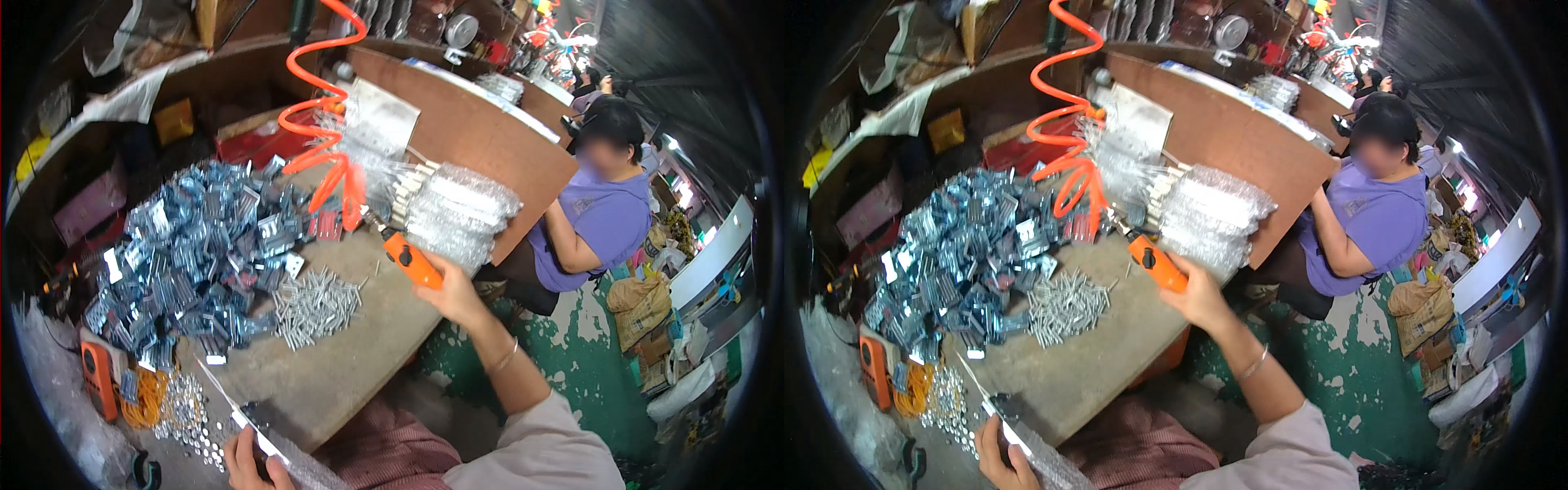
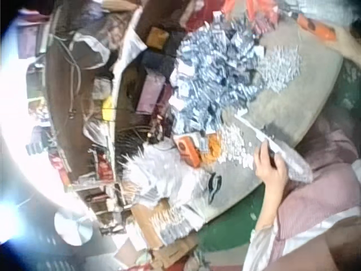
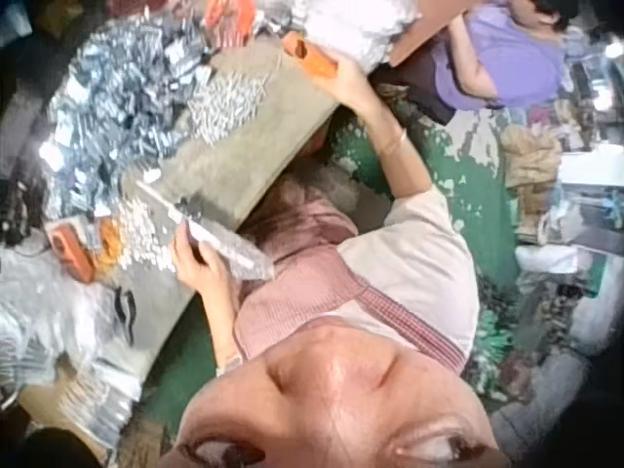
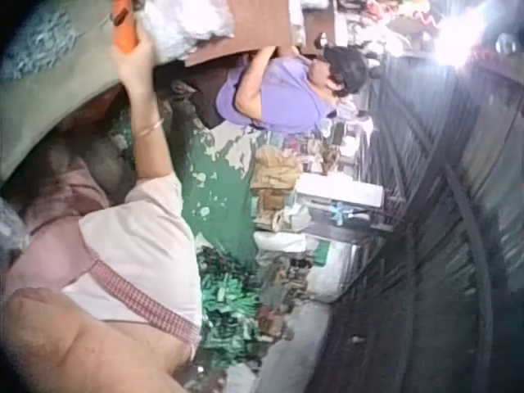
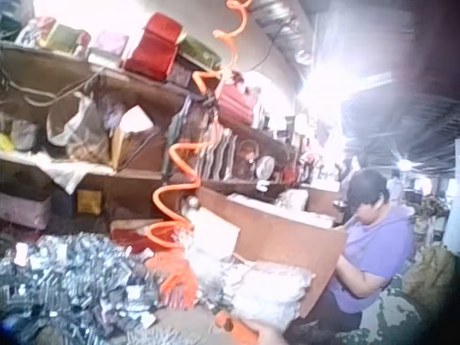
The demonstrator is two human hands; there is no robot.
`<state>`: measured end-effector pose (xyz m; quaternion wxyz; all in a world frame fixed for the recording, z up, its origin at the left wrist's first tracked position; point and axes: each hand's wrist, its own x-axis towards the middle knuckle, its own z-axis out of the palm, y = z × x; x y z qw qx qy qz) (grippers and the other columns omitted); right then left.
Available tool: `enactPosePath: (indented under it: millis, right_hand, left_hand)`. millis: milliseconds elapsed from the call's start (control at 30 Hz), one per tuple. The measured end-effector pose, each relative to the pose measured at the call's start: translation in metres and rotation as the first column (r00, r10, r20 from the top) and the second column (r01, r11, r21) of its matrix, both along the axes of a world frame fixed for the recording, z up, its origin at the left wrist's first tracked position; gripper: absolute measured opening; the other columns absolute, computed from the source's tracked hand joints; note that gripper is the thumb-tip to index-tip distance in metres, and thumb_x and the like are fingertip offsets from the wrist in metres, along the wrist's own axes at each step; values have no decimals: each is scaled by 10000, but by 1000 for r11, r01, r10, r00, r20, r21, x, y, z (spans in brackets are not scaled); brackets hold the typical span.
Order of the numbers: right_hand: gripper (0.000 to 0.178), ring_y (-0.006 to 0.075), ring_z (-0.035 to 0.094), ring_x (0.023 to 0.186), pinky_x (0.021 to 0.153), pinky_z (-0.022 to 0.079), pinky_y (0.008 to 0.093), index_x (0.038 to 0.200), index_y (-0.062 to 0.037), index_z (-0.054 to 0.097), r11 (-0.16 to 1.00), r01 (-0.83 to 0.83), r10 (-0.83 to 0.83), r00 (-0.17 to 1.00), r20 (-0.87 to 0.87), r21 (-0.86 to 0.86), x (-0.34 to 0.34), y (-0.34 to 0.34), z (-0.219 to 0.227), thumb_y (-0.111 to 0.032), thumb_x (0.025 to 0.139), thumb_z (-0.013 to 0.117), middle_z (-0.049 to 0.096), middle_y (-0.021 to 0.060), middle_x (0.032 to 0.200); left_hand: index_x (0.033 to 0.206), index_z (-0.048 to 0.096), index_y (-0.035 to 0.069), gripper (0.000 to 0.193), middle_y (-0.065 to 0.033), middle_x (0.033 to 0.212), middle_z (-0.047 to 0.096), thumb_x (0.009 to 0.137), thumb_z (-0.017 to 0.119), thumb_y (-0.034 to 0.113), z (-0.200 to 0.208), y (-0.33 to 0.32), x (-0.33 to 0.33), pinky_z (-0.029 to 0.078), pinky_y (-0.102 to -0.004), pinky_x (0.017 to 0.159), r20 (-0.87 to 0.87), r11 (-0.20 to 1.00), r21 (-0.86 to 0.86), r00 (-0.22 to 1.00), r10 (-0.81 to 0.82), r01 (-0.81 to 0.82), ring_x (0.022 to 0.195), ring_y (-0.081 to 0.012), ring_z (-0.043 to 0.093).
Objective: Assembling electronic component parts using an air-powered screwdriver.
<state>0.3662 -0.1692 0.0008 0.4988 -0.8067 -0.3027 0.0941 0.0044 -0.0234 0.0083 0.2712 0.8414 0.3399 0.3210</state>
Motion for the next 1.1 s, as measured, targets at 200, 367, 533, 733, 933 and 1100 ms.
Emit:
enactPosePath:
  millis: [200,367,533,733,933,1100]
  right_hand:
    - [514,229,583,843,787,505,378,1208,-2,481,661,101,668,374,-644,744,-84,24,31,-162,745,636,553,86,927]
    - [398,247,576,933,895,459,404,1145,-12,507,559,147,729,382,-568,816,-111,49,20,-133,785,627,575,87,931]
    - [358,209,561,888,888,454,399,1116,-11,519,569,115,734,374,-566,814,-118,57,17,-148,803,628,564,72,892]
    - [335,174,529,837,856,447,383,1093,-24,520,577,171,677,446,-585,799,-136,66,5,-159,803,617,539,64,849]
    - [312,179,515,806,862,424,401,1091,-55,492,486,317,707,406,-580,814,-155,82,-3,-179,819,581,516,55,806]
    - [295,186,511,806,858,422,404,1090,-58,487,495,394,714,323,-621,774,-169,85,-12,-171,828,563,498,58,805]
  left_hand:
    - [1192,553,-13,368,-236,1094,583,847,530,111,3,-2,1,454,-417,850,-9,998,9,998,-67,67,955,-390,565]
    - [1197,552,-9,364,-230,1101,584,865,523,137,1,-3,5,443,-418,867,17,998,6,997,-70,70,987,-395,559]
    - [1186,563,-7,352,-226,1111,579,878,506,153,-1,-3,4,419,-436,887,-34,994,98,998,-44,47,998,-400,542]
    - [1181,566,-15,354,-225,1105,581,883,505,166,-3,-2,5,420,-439,873,-28,994,103,999,-32,35,983,-402,541]
    - [1180,568,-19,358,-225,1101,593,882,496,166,-6,-1,7,417,-443,880,-25,992,119,999,-28,31,980,-410,543]
    - [1176,571,-20,368,-225,1111,602,871,501,173,-12,-3,2,399,-461,911,-18,997,77,1000,-9,10,993,-425,538]
